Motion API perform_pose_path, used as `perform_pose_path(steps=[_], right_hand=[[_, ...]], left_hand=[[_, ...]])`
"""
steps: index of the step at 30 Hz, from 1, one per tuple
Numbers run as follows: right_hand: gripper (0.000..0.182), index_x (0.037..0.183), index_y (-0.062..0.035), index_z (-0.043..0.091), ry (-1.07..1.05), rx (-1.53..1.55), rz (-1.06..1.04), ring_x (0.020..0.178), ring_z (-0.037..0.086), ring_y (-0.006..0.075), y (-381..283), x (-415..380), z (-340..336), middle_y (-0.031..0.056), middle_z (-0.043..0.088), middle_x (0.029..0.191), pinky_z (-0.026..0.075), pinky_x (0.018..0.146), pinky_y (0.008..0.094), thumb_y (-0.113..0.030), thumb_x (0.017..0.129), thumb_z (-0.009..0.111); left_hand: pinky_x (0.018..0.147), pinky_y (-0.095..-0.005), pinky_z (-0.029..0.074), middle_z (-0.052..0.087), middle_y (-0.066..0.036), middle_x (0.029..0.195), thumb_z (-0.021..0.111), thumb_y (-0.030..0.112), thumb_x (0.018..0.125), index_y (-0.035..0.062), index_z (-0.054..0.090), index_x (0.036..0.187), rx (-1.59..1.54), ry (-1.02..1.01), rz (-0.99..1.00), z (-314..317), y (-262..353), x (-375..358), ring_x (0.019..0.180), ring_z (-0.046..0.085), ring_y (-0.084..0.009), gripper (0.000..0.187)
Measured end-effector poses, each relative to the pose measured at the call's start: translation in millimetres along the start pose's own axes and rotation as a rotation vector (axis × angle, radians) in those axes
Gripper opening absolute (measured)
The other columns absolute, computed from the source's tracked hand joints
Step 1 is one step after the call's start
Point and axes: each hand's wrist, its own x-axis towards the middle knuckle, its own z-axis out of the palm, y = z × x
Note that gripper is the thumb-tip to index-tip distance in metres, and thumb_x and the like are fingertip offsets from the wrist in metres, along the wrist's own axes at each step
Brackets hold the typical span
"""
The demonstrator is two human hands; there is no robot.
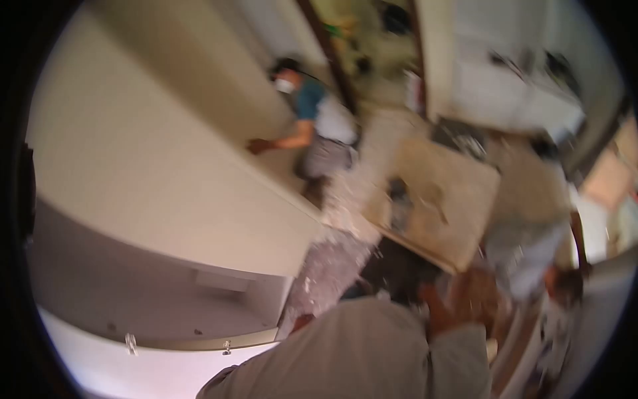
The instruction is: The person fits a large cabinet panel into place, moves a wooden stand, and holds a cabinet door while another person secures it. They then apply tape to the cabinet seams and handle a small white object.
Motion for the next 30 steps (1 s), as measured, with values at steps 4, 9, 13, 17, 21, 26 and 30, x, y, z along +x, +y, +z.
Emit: perform_pose_path(steps=[4, 9, 13, 17, 21, 26, 30], right_hand=[[0.039, 0.097, -0.0050, 0.074, 0.242, 0.105, 0.061, 0.095, 0.068, 0.0429, 13, -25, 7, 0.0248, 0.070, 0.099, 0.054, 0.082, 0.0517, -0.040, 0.086, 0.060], [0.042, 0.102, -0.0034, 0.072, 0.135, 0.138, 0.181, 0.099, 0.067, 0.0446, 1, -56, 11, 0.0264, 0.070, 0.100, 0.054, 0.088, 0.0502, -0.039, 0.082, 0.063], [0.042, 0.105, -0.0041, 0.072, 0.152, 0.180, 0.240, 0.105, 0.065, 0.0451, 9, -62, 26, 0.0259, 0.069, 0.109, 0.052, 0.094, 0.0497, -0.038, 0.082, 0.063], [0.040, 0.107, -0.0070, 0.073, 0.186, 0.190, 0.266, 0.110, 0.063, 0.0444, 29, -67, 30, 0.0262, 0.066, 0.118, 0.051, 0.096, 0.0492, -0.038, 0.084, 0.062], [0.043, 0.111, -0.0041, 0.071, 0.167, 0.111, 0.157, 0.111, 0.063, 0.0453, 57, -66, 39, 0.0281, 0.066, 0.117, 0.050, 0.098, 0.0498, -0.034, 0.084, 0.059], [0.035, 0.111, -0.0117, 0.072, 0.190, 0.184, 0.287, 0.107, 0.065, 0.0426, 57, -70, 27, 0.0239, 0.068, 0.117, 0.052, 0.094, 0.0487, -0.032, 0.085, 0.060], [0.034, 0.112, -0.0120, 0.072, 0.201, 0.231, 0.352, 0.105, 0.066, 0.0419, 94, -52, 58, 0.0224, 0.069, 0.117, 0.053, 0.092, 0.0479, -0.031, 0.085, 0.062]], left_hand=[[0.073, -0.0357, 0.057, 0.071, -0.004, 0.103, 0.069, 0.015, 0.089, 0.0127, 0.072, 0.111, -0.503, -0.147, -0.289, 2, 12, 0, 0.088, 0.069, -0.0179, 0.023], [0.073, -0.0331, 0.056, 0.072, -0.005, 0.101, 0.069, 0.015, 0.089, 0.0085, 0.071, 0.114, -1.086, -0.084, -0.775, 6, 22, 3, 0.086, 0.069, -0.0170, 0.026], [0.073, -0.0310, 0.055, 0.073, -0.006, 0.099, 0.069, 0.015, 0.088, 0.0052, 0.070, 0.115, -1.167, -0.067, -0.784, 10, 22, 2, 0.085, 0.069, -0.0162, 0.029], [0.073, -0.0289, 0.054, 0.073, -0.007, 0.098, 0.069, 0.015, 0.088, 0.0018, 0.069, 0.117, -1.143, -0.048, -0.761, 31, 13, 4, 0.084, 0.068, -0.0154, 0.032], [0.072, -0.0270, 0.053, 0.074, -0.009, 0.095, 0.068, 0.015, 0.089, -0.0030, 0.067, 0.119, -1.286, -0.019, -0.797, 35, 16, 7, 0.083, 0.067, -0.0141, 0.035], [0.070, -0.0291, 0.054, 0.073, -0.010, 0.098, 0.069, 0.014, 0.090, -0.0059, 0.062, 0.125, -1.462, -0.003, -0.821, -6, 36, 9, 0.081, 0.067, -0.0158, 0.041], [0.064, -0.0309, 0.053, 0.071, -0.008, 0.097, 0.068, 0.014, 0.090, 0.0006, 0.063, 0.125, -1.307, -0.152, -0.847, -38, 49, 18, 0.077, 0.069, -0.0184, 0.038]])
